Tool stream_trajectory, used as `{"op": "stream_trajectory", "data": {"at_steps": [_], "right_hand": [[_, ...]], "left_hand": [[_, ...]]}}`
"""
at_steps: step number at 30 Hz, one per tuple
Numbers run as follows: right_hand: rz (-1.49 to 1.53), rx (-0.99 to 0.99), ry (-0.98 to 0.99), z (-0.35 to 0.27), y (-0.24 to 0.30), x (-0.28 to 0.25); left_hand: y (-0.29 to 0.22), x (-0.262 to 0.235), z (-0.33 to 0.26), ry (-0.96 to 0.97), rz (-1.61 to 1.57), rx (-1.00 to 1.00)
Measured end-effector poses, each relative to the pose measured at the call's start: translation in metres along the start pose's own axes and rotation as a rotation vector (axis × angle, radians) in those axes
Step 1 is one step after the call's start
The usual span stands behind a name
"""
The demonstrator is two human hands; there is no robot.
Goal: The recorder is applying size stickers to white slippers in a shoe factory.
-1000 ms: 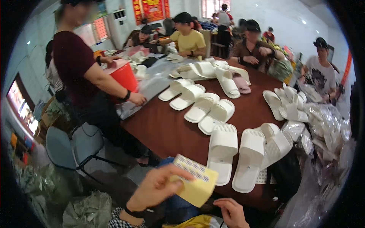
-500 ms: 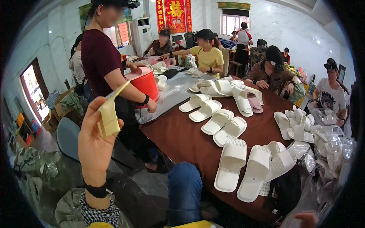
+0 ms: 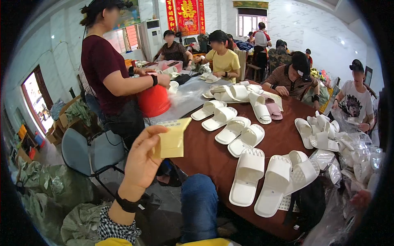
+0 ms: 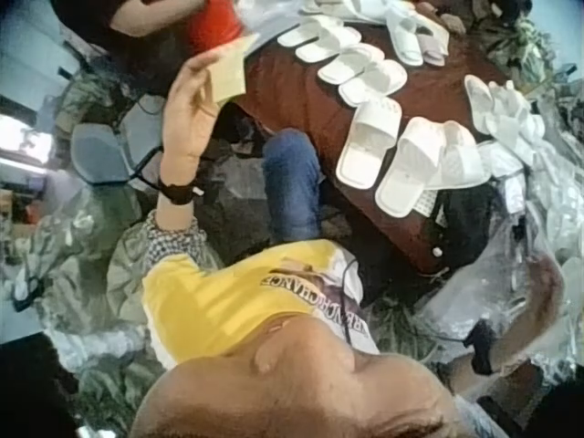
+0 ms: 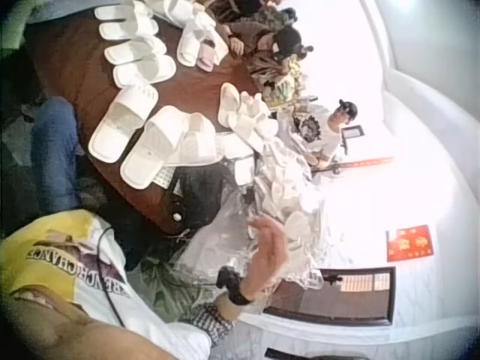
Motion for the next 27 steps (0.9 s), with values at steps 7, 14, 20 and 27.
{"op": "stream_trajectory", "data": {"at_steps": [7, 14, 20, 27], "right_hand": [[-0.268, 0.017, 0.358, -0.056, 0.008, 0.208], [-0.632, -0.054, 0.873, -0.042, -0.060, 0.258], [-0.730, -0.325, 0.776, -0.061, -0.139, 0.264], [-0.790, -0.396, 0.726, -0.077, -0.168, 0.252]], "left_hand": [[0.057, 0.038, -0.010, 0.010, -0.143, -0.140], [0.117, 0.077, -0.023, 0.047, -0.160, -0.270], [0.130, 0.099, -0.031, -0.061, 0.169, -0.250], [0.186, 0.139, -0.054, -0.072, 0.425, -0.216]]}}
Point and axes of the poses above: each hand's wrist, its own z-axis towards the middle knuckle, its own x-axis out of the palm, y = z × x, the point moved 10 cm from there along z, towards the middle knuckle, and after that the axes turned 11 degrees about z, right-handed, at the moved point
